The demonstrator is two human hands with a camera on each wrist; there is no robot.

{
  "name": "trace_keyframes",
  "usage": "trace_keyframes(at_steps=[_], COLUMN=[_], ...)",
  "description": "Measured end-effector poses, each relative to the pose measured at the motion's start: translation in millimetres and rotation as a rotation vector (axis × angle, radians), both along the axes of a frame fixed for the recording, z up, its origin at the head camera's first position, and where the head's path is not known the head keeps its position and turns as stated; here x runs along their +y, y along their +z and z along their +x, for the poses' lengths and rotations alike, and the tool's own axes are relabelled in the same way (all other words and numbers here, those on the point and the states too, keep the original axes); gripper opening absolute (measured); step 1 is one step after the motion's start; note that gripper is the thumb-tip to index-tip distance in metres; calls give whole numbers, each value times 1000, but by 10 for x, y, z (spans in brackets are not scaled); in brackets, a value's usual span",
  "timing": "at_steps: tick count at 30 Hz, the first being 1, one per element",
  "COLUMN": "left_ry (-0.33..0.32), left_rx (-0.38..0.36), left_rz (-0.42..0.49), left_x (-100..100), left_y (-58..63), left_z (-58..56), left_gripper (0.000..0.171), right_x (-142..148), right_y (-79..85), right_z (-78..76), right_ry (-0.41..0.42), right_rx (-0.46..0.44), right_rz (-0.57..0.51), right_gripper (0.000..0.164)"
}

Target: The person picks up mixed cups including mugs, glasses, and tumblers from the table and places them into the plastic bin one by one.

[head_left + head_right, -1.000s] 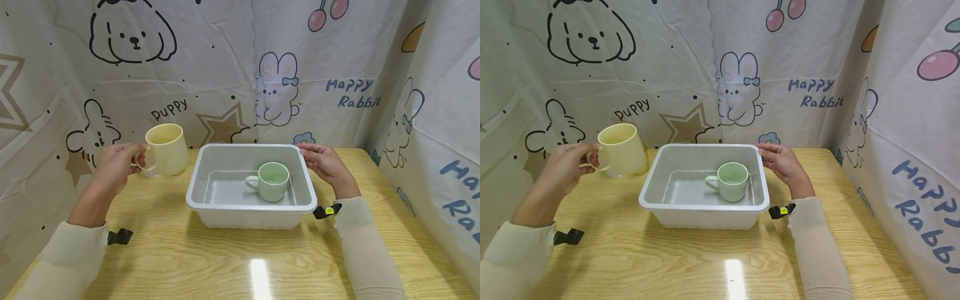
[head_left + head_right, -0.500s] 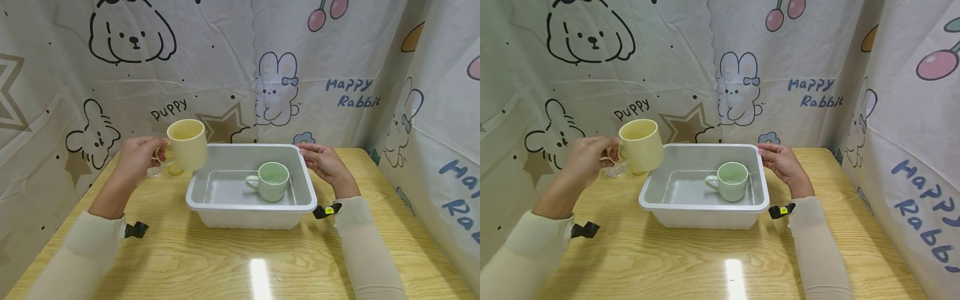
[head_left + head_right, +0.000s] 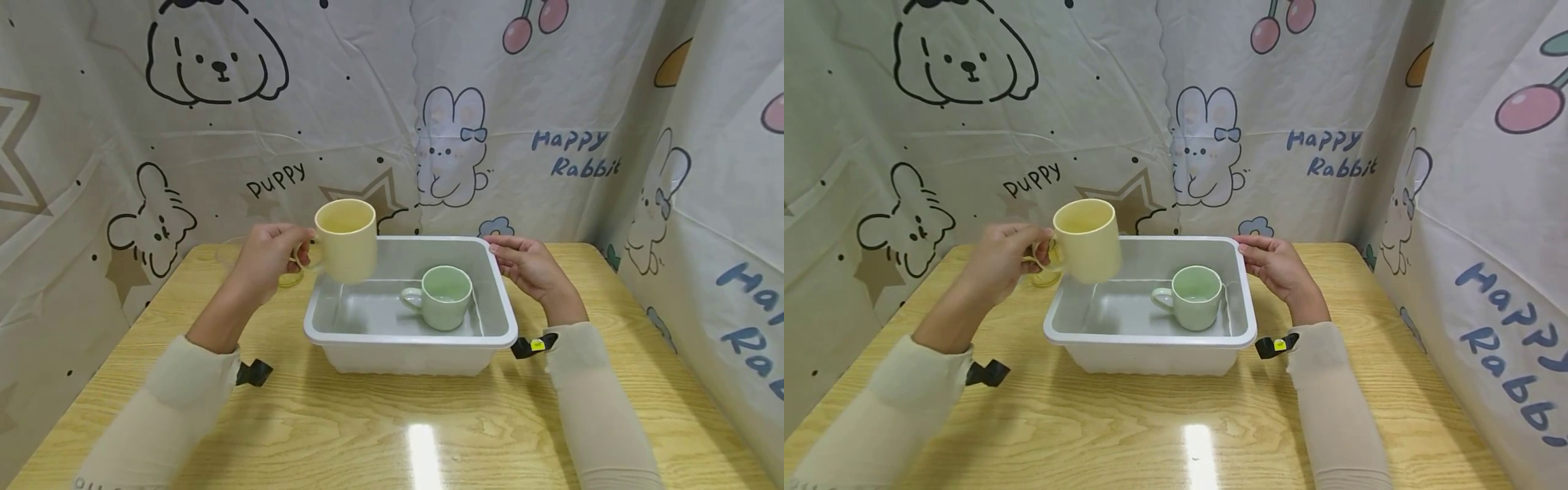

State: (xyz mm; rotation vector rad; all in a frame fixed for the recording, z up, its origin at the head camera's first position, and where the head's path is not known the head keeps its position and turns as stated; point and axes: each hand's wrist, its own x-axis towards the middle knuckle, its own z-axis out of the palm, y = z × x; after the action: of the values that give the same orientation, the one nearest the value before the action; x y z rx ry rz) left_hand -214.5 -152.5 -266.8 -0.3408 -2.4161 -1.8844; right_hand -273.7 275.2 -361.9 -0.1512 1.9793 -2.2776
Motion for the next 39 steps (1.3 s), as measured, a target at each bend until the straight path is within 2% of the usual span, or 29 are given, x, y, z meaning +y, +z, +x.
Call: trace_keyframes(at_steps=[7, 16, 23, 27, 33, 39], left_ry=[-61, -112, -160, -208, -259, -317], left_rx=[-29, -55, -108, -108, -123, -175], left_rz=[-30, -77, -46, -31, -48, -59], left_x=[199, 438, 619, 713, 847, 956], left_y=[-87, -185, -261, -309, -379, -413], left_z=[-13, 10, 40, 52, 54, 57], left_gripper=[37, 35, 33, 34, 35, 34], right_x=[-2, -6, 3, 1, -3, -3], right_y=[-13, -16, -19, -19, -18, -9], right_z=[10, 0, 0, -1, -3, 4], right_ry=[6, 9, 13, 9, -2, -3], right_rx=[4, 6, 12, 10, 5, 8], right_rz=[2, -7, -12, -9, 16, 22], right_gripper=[29, 21, 19, 21, 29, 27])
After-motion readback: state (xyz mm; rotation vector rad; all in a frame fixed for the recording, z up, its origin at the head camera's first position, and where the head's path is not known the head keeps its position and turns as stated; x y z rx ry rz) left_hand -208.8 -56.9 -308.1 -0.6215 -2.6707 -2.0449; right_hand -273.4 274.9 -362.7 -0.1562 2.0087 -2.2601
